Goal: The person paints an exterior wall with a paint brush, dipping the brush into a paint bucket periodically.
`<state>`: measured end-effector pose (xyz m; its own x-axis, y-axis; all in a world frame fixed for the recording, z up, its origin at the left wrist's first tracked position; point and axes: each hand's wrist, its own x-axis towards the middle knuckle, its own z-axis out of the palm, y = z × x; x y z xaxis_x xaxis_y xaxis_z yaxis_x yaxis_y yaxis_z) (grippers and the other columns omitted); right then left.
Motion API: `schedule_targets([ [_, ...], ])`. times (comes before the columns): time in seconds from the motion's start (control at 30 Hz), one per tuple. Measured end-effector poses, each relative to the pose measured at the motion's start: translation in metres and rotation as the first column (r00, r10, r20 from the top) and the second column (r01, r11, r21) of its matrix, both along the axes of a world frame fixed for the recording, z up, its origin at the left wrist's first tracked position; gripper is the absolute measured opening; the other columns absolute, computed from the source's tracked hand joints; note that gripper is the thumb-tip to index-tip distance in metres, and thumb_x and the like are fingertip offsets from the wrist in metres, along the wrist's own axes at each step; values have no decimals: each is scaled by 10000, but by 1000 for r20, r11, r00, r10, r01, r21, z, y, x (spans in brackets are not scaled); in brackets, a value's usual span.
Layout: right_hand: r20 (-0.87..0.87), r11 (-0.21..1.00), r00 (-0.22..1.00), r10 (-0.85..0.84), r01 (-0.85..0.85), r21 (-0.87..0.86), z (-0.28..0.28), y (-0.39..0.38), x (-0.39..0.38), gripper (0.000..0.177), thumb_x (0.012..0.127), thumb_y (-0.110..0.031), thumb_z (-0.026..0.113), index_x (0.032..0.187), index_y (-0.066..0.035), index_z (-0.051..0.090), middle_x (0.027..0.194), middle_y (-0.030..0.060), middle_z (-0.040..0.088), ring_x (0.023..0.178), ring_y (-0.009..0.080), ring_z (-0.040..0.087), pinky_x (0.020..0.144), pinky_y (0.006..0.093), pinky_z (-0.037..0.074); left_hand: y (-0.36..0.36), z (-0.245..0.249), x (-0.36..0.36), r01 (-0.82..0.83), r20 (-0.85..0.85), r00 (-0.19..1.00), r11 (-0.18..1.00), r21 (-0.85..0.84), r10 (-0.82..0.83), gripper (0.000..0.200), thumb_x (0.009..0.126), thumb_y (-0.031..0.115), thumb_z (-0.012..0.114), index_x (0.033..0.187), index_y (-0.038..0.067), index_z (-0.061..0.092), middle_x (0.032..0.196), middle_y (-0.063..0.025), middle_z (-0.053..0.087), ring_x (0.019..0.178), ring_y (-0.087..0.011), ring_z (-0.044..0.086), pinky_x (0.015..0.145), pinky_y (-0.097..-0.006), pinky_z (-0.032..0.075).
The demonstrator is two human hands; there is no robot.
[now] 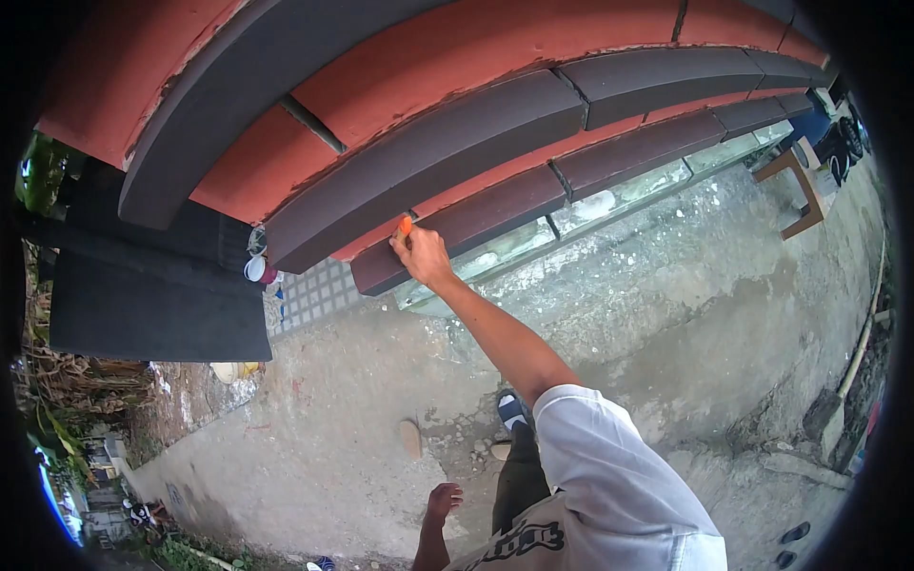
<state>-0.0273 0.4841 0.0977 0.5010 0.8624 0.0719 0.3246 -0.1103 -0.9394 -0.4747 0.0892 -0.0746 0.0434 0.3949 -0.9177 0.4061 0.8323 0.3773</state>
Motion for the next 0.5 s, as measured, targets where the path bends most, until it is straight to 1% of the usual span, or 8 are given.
schedule_targets([
  [0.03, 6, 997, 999, -32, 32, -67, 3, 4, 5, 217, 915, -233, 688, 980, -26, 694, 881, 238, 701, 883, 454, 674, 784, 513, 530, -4, 3, 3, -5, -6, 1000, 1000, -7, 5, 214, 959, 247, 591, 1100, 104, 662, 930, -80, 725, 719, -178, 688, 603, -315, 517],
  [0.07, 39, 996, 996, -82, 83, -29, -6, 8, 15, 234, 912, -242, 694, 968, -14, 695, 847, 227, 705, 853, 438, 683, 769, 490, 536, -6, 8, 0, -82, 82, 993, 996, -32, 84, 208, 963, 238, 584, 1099, 101, 663, 927, -81, 725, 701, -180, 684, 605, -315, 515],
  [0.17, 130, 979, 972, -194, 200, -36, -11, -1, 74, 322, 902, -299, 706, 925, 22, 702, 856, 230, 712, 847, 424, 690, 765, 488, 538, -16, 0, 4, -58, -11, 998, 997, -41, 58, 217, 969, 251, 578, 1101, 102, 664, 925, -79, 727, 687, -184, 681, 610, -320, 513],
  [0.2, 137, 970, 962, -238, 242, -18, -4, -11, 96, 323, 895, -274, 703, 902, 48, 679, 841, 267, 697, 865, 472, 671, 787, 524, 529, -16, 2, 9, -57, -25, 998, 997, -46, 56, 218, 972, 255, 576, 1100, 102, 664, 922, -77, 727, 682, -185, 680, 611, -321, 514],
  [0.3, 242, 943, 915, -322, 332, 0, -3, -39, 167, 338, 896, -272, 710, 923, 62, 657, 884, 250, 703, 896, 462, 671, 804, 518, 526, -20, 10, 25, -54, -52, 997, 997, -55, 51, 224, 980, 268, 569, 1097, 102, 664, 920, -71, 726, 680, -188, 679, 615, -323, 517],
  [0.4, 354, 908, 846, -399, 419, 23, -4, -64, 229, 278, 894, -254, 706, 929, 14, 643, 904, 232, 697, 880, 455, 659, 787, 526, 506, -23, 8, 36, -44, -47, 998, 998, -44, 42, 227, 985, 274, 566, 1102, 104, 661, 934, -68, 726, 700, -189, 681, 621, -326, 521],
  [0.43, 409, 898, 809, -422, 436, 62, -13, -70, 248, 347, 927, -324, 677, 933, 21, 638, 856, 230, 695, 873, 462, 656, 773, 528, 501, -23, 9, 40, -41, -41, 998, 998, -38, 39, 227, 986, 274, 566, 1104, 105, 660, 940, -69, 726, 707, -188, 682, 624, -328, 523],
  [0.5, 472, 887, 768, -433, 457, 69, -8, -79, 273, 330, 961, -321, 619, 960, 9, 637, 871, 248, 684, 880, 484, 640, 773, 549, 491, -21, 12, 50, -39, -31, 999, 999, -18, 38, 228, 987, 276, 568, 1112, 108, 658, 952, -71, 727, 721, -186, 683, 629, -331, 526],
])
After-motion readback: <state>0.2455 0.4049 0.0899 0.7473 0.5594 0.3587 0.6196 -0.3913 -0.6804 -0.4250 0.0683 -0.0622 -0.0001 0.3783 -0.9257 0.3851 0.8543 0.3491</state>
